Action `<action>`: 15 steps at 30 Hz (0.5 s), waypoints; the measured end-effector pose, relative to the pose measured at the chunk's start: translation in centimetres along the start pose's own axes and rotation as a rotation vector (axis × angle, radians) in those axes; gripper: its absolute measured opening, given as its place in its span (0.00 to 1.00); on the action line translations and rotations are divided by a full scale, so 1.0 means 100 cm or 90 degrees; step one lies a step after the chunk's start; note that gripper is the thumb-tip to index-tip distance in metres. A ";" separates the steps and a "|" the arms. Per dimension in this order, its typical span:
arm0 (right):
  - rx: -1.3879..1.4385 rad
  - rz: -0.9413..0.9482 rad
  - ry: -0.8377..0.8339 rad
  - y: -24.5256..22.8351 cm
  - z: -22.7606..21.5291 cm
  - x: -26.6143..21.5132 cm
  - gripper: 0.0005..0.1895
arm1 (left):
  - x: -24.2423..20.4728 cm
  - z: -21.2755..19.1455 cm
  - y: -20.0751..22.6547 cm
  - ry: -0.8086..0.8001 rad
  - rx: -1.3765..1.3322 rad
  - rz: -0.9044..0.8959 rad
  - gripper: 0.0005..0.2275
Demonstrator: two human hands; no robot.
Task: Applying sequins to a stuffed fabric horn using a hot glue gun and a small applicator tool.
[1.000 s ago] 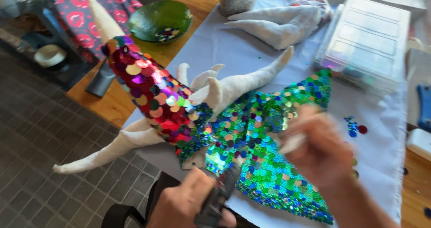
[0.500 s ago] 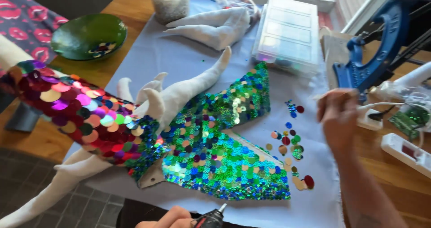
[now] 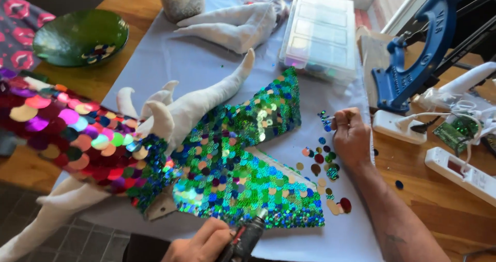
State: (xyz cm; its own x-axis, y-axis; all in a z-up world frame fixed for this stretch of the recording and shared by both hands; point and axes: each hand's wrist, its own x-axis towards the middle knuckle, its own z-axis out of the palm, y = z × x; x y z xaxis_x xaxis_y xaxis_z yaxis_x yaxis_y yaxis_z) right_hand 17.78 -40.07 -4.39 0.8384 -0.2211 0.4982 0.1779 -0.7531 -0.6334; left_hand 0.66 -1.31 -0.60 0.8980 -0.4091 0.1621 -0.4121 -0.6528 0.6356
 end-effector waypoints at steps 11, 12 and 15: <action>-0.018 -0.005 -0.054 0.002 -0.001 0.002 0.08 | 0.018 0.005 0.006 0.047 -0.051 -0.008 0.03; -0.018 -0.005 -0.055 0.002 0.000 0.003 0.08 | 0.020 0.000 0.005 0.047 -0.051 -0.009 0.03; 0.003 0.055 -0.030 0.003 0.001 0.003 0.11 | 0.022 -0.009 0.003 0.026 -0.106 0.030 0.12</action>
State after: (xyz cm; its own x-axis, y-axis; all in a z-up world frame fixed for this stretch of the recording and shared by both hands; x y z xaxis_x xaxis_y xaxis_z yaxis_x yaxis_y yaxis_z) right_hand 18.11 -40.30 -4.46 0.8742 -0.2557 0.4128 0.1056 -0.7298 -0.6755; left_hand 2.63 -1.87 0.63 0.8853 -0.4079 0.2235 -0.4259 -0.5178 0.7419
